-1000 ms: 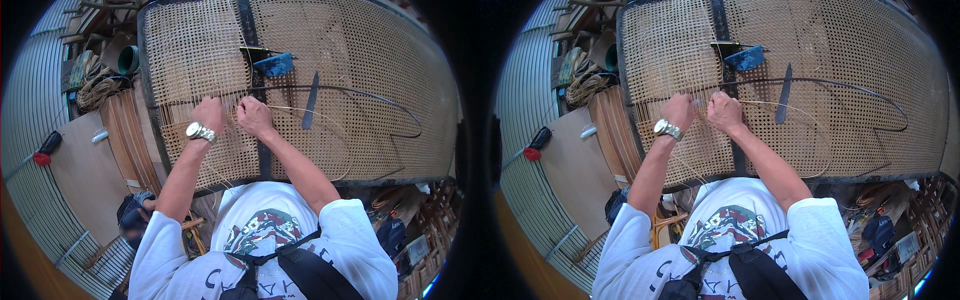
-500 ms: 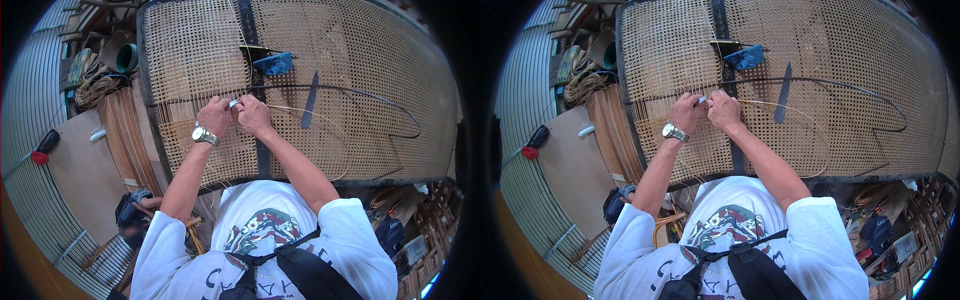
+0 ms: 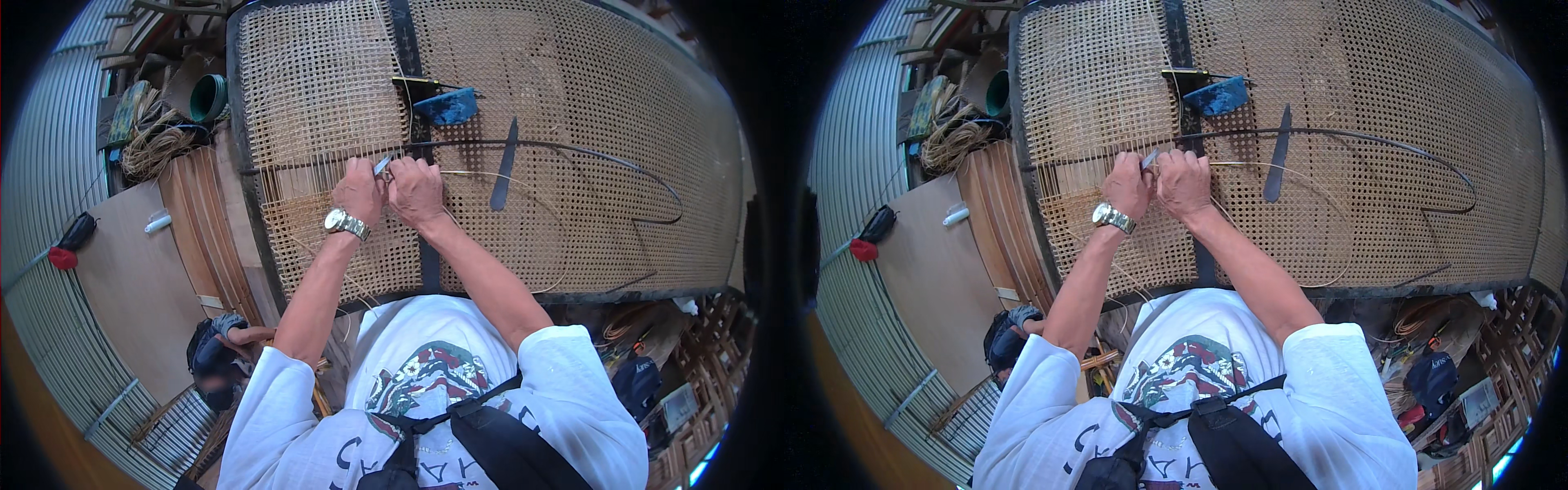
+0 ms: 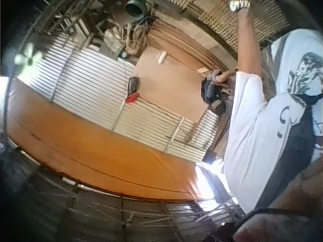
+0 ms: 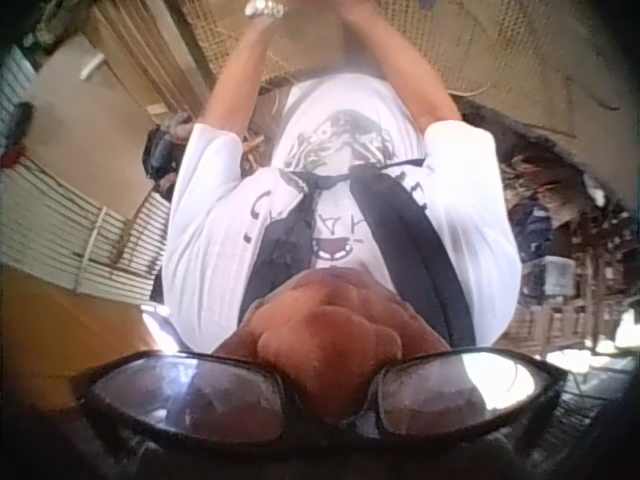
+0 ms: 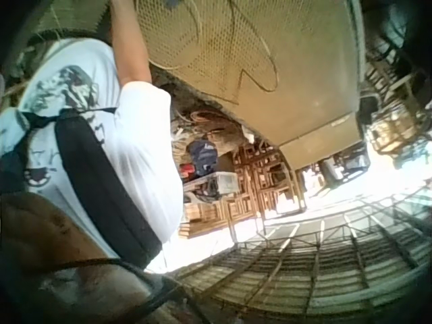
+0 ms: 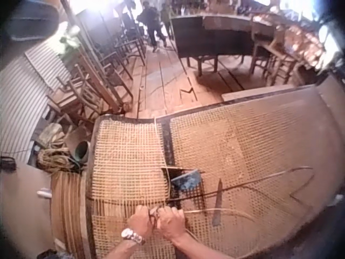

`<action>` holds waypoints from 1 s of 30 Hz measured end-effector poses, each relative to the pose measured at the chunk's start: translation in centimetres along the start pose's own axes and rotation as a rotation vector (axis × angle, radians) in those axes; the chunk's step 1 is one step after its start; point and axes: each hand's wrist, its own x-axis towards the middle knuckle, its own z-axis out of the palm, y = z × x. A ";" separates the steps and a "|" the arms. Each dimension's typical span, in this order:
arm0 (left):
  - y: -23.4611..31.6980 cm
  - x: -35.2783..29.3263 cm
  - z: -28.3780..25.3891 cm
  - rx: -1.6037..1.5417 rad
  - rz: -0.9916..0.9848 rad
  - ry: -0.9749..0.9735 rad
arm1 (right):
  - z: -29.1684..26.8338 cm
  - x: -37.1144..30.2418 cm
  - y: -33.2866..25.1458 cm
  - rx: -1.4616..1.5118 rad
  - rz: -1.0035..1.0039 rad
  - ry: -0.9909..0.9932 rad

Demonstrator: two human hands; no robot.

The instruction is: Weaving rattan or bamboo strips into a furniture frame or mat.

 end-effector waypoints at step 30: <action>0.9 -7.4 -11.0 -1.197 -0.462 0.276 | -5.4 1.0 -9.2 0.999 0.081 -0.345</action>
